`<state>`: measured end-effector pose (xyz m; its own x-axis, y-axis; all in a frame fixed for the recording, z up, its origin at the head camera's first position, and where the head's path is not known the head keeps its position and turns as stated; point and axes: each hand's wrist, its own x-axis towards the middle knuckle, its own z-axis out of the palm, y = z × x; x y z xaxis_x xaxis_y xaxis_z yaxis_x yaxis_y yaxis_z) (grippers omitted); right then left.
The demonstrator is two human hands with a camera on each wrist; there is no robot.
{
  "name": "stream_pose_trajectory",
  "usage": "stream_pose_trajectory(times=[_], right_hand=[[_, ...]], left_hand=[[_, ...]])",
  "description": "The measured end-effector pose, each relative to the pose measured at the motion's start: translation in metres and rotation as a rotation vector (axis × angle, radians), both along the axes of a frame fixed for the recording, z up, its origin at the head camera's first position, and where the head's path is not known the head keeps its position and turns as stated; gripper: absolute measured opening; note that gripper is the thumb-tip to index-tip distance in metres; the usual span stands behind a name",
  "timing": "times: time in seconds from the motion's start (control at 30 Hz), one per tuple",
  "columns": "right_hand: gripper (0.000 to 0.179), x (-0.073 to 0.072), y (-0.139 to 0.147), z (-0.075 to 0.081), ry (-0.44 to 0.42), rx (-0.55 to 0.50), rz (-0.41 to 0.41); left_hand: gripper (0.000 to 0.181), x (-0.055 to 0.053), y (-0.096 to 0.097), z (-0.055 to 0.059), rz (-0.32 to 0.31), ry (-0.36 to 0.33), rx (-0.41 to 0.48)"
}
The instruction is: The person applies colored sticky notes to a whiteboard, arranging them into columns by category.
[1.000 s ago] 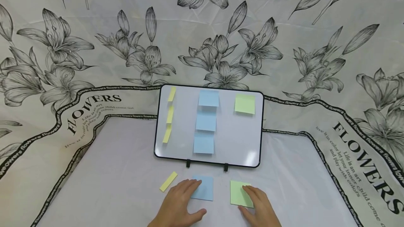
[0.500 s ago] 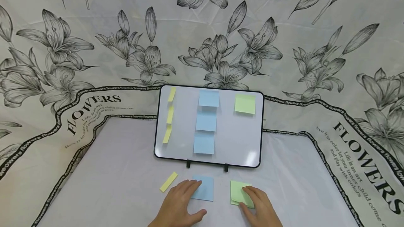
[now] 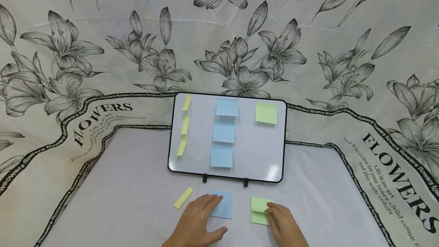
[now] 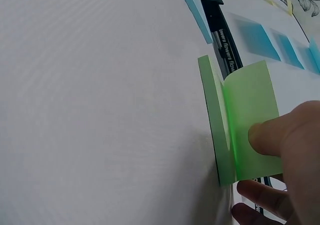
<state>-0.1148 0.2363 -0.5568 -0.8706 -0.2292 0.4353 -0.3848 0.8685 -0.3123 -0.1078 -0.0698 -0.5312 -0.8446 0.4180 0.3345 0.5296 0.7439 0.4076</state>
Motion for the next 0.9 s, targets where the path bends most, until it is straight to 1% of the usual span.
stream_pose_trajectory(times=[0.13,0.2,0.33,0.47,0.6,0.67,0.8,0.9], right_hand=[[0.022,0.001,0.0,0.005,-0.078,-0.021,-0.027],[0.022,0.001,0.001,0.007,-0.09,-0.025,-0.03],[0.021,-0.001,0.002,0.008,-0.059,-0.02,-0.027],[0.019,-0.006,0.003,0.01,-0.035,-0.043,-0.023],[0.017,-0.011,0.003,0.013,-0.048,-0.061,-0.026],[0.016,-0.012,0.002,0.015,-0.07,-0.065,-0.035],[0.013,-0.013,0.003,0.018,-0.144,-0.074,-0.065],[0.013,-0.014,0.004,0.02,-0.16,-0.077,-0.077]], left_hand=[[0.069,-0.001,0.005,0.001,-0.021,0.015,-0.006],[0.069,-0.002,0.008,0.002,-0.033,0.019,-0.011],[0.068,-0.001,0.015,0.005,-0.07,0.035,-0.009],[0.066,-0.002,0.022,0.005,-0.112,0.059,-0.017],[0.066,-0.002,0.029,0.005,-0.165,0.044,-0.033],[0.066,-0.002,0.034,0.004,-0.194,0.038,-0.048],[0.064,-0.002,0.044,0.003,-0.248,0.054,-0.091],[0.063,-0.003,0.053,0.002,-0.297,0.058,-0.143]])
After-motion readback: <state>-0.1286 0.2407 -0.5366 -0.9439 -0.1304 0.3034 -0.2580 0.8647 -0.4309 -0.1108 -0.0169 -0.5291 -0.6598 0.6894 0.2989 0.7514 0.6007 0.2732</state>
